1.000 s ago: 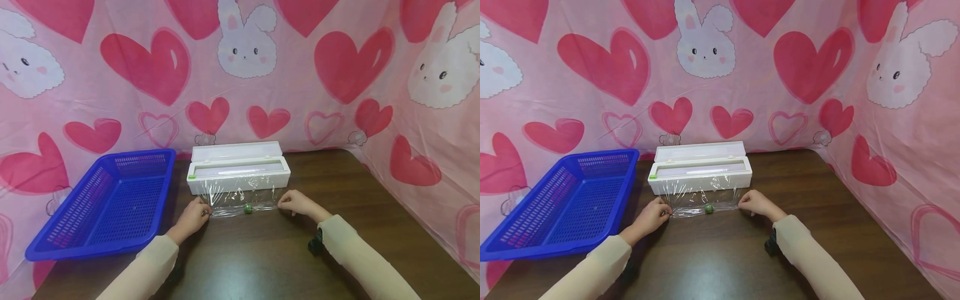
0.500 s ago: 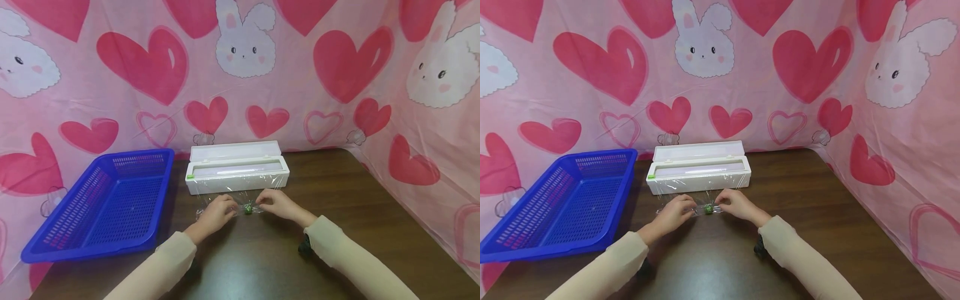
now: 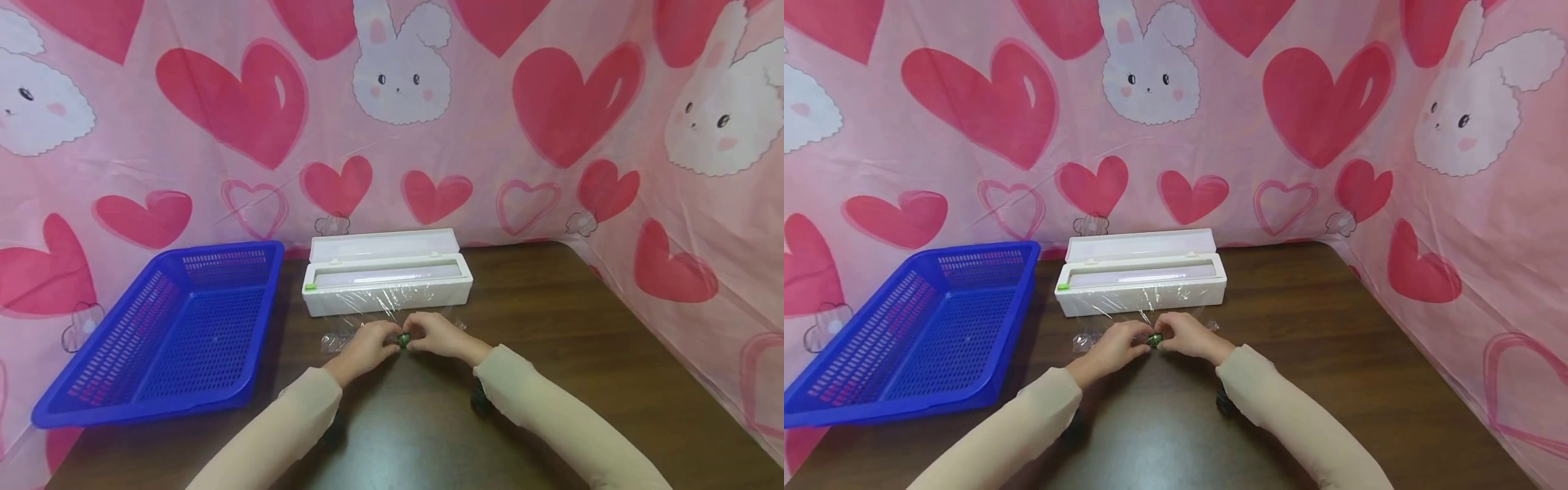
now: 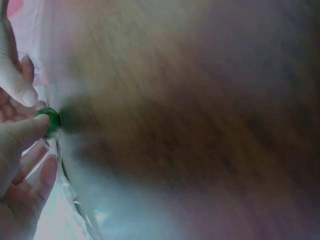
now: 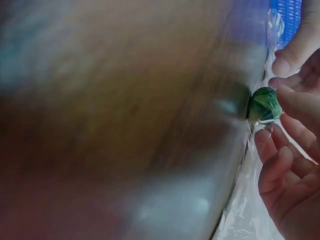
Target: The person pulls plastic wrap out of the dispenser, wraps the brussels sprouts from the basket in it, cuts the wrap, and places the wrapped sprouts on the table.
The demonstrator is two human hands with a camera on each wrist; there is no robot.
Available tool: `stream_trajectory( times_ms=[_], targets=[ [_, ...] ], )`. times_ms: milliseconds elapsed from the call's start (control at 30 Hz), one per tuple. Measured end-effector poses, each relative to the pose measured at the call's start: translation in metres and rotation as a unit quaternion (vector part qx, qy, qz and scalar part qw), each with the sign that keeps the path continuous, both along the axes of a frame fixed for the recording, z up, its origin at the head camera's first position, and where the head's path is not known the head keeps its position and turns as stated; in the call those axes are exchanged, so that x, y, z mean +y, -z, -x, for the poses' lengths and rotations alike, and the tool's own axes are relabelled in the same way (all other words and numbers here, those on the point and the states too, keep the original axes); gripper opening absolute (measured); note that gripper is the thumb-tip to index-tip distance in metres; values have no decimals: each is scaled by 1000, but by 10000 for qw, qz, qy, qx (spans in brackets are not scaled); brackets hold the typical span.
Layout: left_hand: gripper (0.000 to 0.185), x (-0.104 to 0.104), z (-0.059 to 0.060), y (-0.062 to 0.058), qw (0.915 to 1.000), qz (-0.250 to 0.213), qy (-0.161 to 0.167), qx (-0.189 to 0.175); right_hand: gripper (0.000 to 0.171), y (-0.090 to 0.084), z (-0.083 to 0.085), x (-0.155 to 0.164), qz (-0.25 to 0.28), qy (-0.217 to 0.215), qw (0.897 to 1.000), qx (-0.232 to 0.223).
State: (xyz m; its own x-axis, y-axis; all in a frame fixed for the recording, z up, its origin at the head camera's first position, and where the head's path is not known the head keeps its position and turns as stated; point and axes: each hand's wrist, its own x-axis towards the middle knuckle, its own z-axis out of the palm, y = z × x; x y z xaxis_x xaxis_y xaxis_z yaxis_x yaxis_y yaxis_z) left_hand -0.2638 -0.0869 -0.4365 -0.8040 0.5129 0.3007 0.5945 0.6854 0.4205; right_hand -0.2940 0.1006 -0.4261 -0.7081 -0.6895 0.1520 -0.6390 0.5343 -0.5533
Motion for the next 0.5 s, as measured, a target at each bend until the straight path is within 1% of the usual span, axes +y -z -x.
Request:
stream_trajectory(
  times_ms=[100,200,300,433,500],
  targets=[
    [28,0,2,2,10000,-10,21,-43,28,0,2,-3,-114,-24,9999,-64],
    [27,1,5,5,10000,25,13,41,27,2,4,-6,-217,45,9997,-47],
    [21,2,7,5,9993,267,-158,219,22,2,6,-9,-333,249,9991,-39],
    [13,1,9,1,9963,647,-374,416,12,-3,7,-11,-610,435,9972,46],
    [10,-1,11,0,9954,742,-375,484,9,-4,9,-12,-692,439,9966,69]
  ],
)
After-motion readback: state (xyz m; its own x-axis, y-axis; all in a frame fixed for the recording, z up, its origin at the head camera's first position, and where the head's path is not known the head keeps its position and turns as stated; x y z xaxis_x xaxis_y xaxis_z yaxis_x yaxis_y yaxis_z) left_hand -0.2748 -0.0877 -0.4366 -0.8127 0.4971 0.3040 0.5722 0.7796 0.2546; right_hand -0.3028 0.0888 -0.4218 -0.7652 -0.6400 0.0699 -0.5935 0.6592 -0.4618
